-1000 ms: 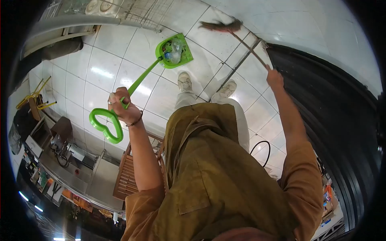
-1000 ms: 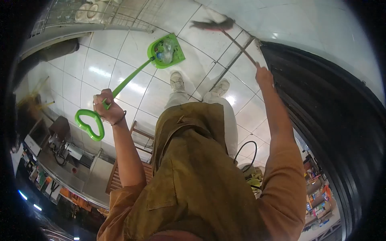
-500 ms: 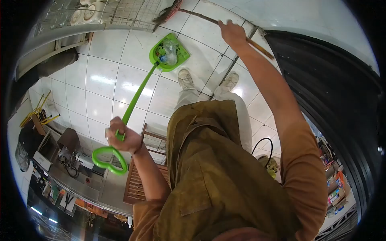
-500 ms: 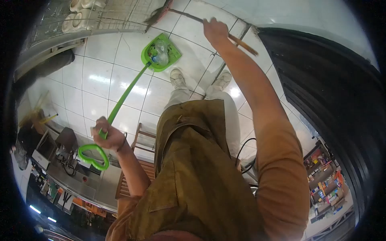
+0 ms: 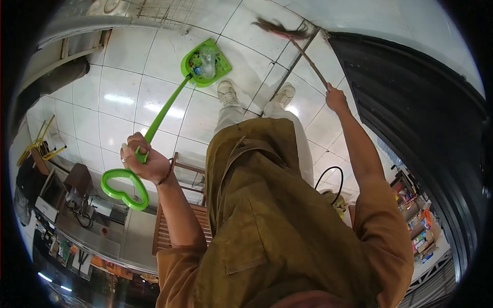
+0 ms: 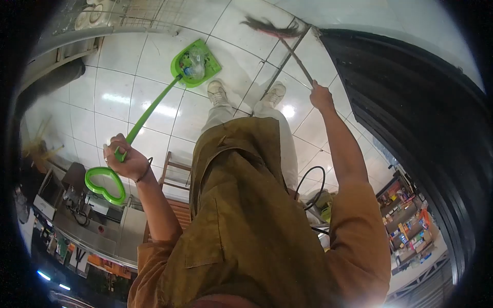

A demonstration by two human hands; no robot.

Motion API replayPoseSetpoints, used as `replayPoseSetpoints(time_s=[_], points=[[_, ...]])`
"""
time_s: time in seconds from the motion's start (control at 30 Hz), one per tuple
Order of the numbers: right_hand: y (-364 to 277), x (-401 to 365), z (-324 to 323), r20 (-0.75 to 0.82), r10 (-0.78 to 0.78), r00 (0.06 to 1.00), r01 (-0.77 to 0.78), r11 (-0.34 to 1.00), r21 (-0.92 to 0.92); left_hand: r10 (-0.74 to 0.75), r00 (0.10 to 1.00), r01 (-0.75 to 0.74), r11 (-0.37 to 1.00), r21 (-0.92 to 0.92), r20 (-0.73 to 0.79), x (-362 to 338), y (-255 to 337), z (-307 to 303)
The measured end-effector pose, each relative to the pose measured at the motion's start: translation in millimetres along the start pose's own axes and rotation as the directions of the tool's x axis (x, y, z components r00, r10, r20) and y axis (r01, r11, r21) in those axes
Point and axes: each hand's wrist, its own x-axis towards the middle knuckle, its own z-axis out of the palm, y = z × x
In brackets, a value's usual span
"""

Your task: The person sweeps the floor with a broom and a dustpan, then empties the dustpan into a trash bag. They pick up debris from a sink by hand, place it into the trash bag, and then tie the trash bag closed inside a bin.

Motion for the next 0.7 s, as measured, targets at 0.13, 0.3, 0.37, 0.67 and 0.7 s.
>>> replayPoseSetpoints(time_s=[0.13, 0.3, 0.37, 0.67, 0.7], points=[[-5.2, -26.3, -19.7, -0.062, -0.015, 0.998, 0.018, 0.998, 0.061, -0.008, 0.997, 0.005, 0.999, 0.049, 0.076, 1.3, -9.7, 11.2], [-21.8, 42.8, 1.5, -0.149, 0.090, 0.985, -0.068, 0.986, 0.151, -0.020, 0.983, 0.009, 0.998, 0.061, 0.182, 1.8, -16.5, 25.0], [-36.6, 49.1, 30.3, -0.108, 0.102, 0.989, -0.086, 0.986, 0.144, -0.018, 0.985, 0.013, 1.000, 0.027, 0.174, 4.9, -22.9, 22.4], [-40.5, -59.0, -5.1, 0.091, 0.122, 0.988, -0.151, 0.854, 0.498, 0.023, 0.989, -0.015, 0.999, -0.052, 0.148, 16.6, -28.4, 27.2], [-30.5, -44.6, 0.4, 0.006, 0.124, 0.992, -0.112, 0.865, 0.490, 0.015, 0.989, -0.009, 0.999, -0.038, 0.148, 16.0, -29.3, 26.0]])
